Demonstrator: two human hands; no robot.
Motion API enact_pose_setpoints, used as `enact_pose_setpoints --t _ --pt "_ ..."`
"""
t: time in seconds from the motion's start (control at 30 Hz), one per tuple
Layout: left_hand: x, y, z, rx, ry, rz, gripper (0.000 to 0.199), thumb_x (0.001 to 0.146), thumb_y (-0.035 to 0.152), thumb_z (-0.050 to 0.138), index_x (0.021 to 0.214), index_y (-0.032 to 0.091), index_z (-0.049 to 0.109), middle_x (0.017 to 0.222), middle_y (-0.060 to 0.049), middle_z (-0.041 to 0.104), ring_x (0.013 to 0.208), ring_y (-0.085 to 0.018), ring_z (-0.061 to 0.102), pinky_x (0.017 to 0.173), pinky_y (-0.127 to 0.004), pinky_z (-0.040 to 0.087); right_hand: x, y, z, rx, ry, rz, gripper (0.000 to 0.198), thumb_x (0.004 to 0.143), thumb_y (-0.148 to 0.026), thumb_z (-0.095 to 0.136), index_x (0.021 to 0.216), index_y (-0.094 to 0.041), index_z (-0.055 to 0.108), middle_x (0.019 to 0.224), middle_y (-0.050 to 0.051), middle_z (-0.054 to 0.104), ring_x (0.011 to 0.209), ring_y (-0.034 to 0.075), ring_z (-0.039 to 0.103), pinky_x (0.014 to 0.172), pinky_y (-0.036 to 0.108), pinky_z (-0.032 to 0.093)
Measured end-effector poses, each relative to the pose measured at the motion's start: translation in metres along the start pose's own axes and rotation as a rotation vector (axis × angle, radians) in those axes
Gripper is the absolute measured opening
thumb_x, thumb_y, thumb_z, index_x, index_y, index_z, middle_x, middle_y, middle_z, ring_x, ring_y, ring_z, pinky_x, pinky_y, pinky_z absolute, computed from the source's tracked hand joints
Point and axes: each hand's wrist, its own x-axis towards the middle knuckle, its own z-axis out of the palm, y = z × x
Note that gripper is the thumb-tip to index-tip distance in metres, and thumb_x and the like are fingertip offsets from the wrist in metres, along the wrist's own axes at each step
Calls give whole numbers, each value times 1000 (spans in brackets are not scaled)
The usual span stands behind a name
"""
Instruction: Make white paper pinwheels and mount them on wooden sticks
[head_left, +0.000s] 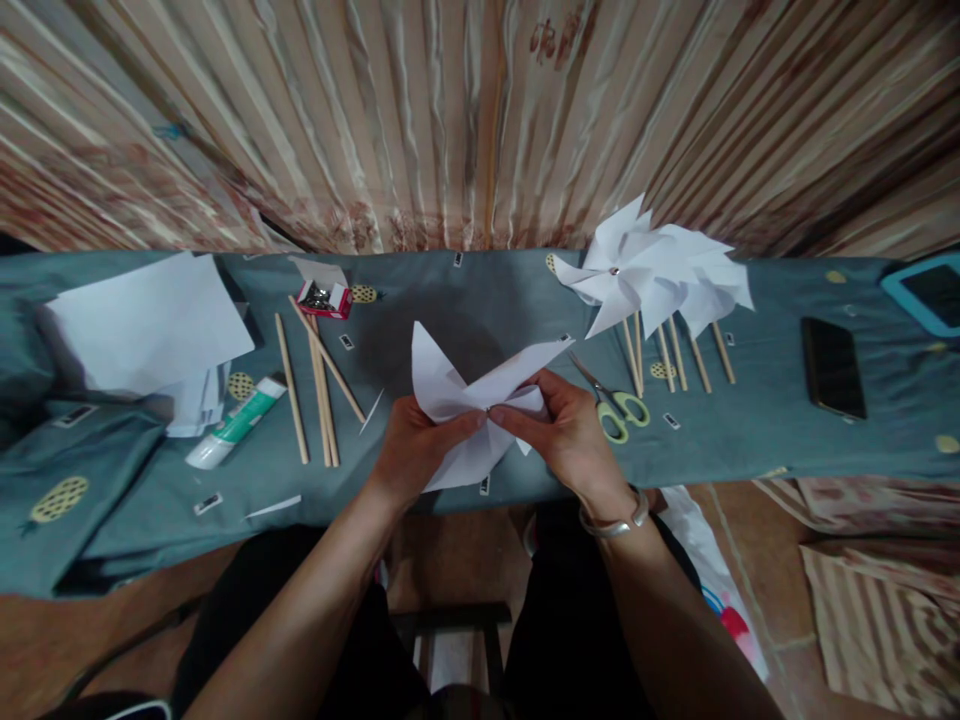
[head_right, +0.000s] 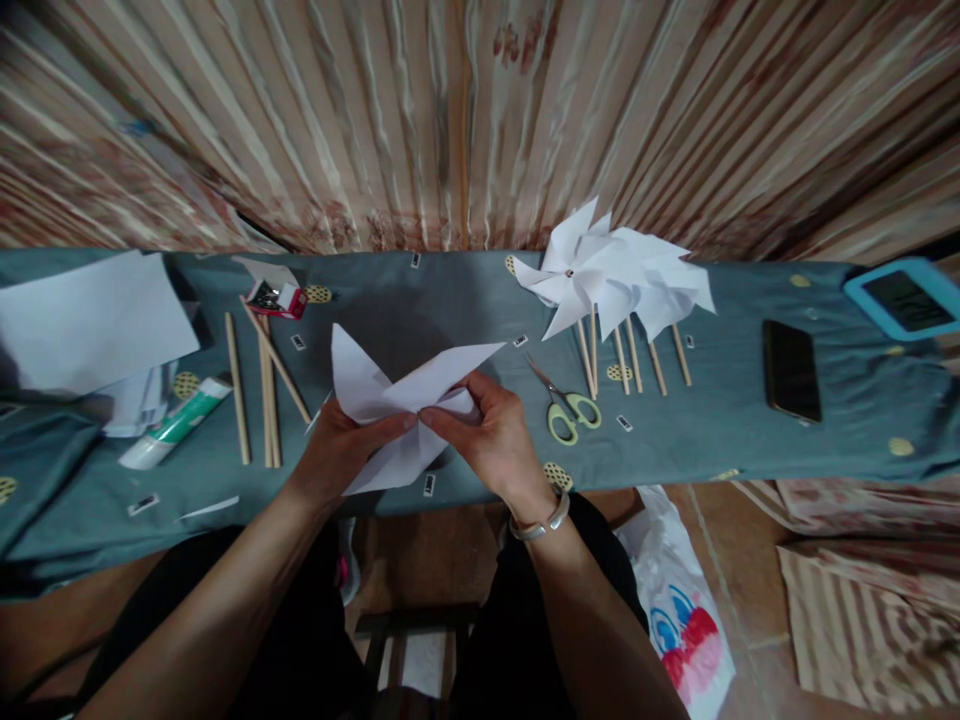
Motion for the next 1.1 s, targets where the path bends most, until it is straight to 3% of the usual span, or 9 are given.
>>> enact_pose_setpoints --t 0.47,0.57,0.67,0.73,0.87,1.1 --pt "-4 -2 -3 -33 -97 -21 38 51 36 91 81 15 78 79 -6 78 74 -23 72 71 -33 57 -2 4 2 44 22 9 24 67 -34 81 84 -21 70 77 0 73 64 16 63 59 27 50" --pt "-4 0 -8 -33 -143 -11 35 61 43 86 81 16 78 81 -5 78 72 -21 71 69 -30 55 -1 7 0 76 25 8 26 68 -35 81 88 -22 70 80 0 75 67 17 66 61 28 52" --pt "0 4 -16 -58 -159 109 38 72 52 76 89 18 79 86 -6 78 81 -21 71 77 -30 54 0 9 -4 103 31 -5 26 69 -35 82 89 -23 70 82 0 76 68 18 67 63 30 54" --pt "4 7 -23 -42 -82 170 39 74 52 75 92 18 78 87 -7 77 83 -20 71 80 -31 54 1 10 -7 126 44 -10 25 68 -34 82 88 -23 71 81 0 76 68 18 67 63 30 54" --pt "12 15 -47 114 193 293 38 59 36 85 90 17 76 91 -6 76 86 -19 69 84 -30 53 1 10 -12 184 40 5 25 66 -32 85 86 -24 72 80 -1 76 68 17 67 64 29 54" --pt "17 42 -100 546 422 481 35 66 33 74 95 14 75 92 -7 74 77 -17 66 75 -26 52 -1 11 -18 189 24 -11 26 66 -33 86 85 -23 72 78 -2 76 68 16 67 62 27 53"
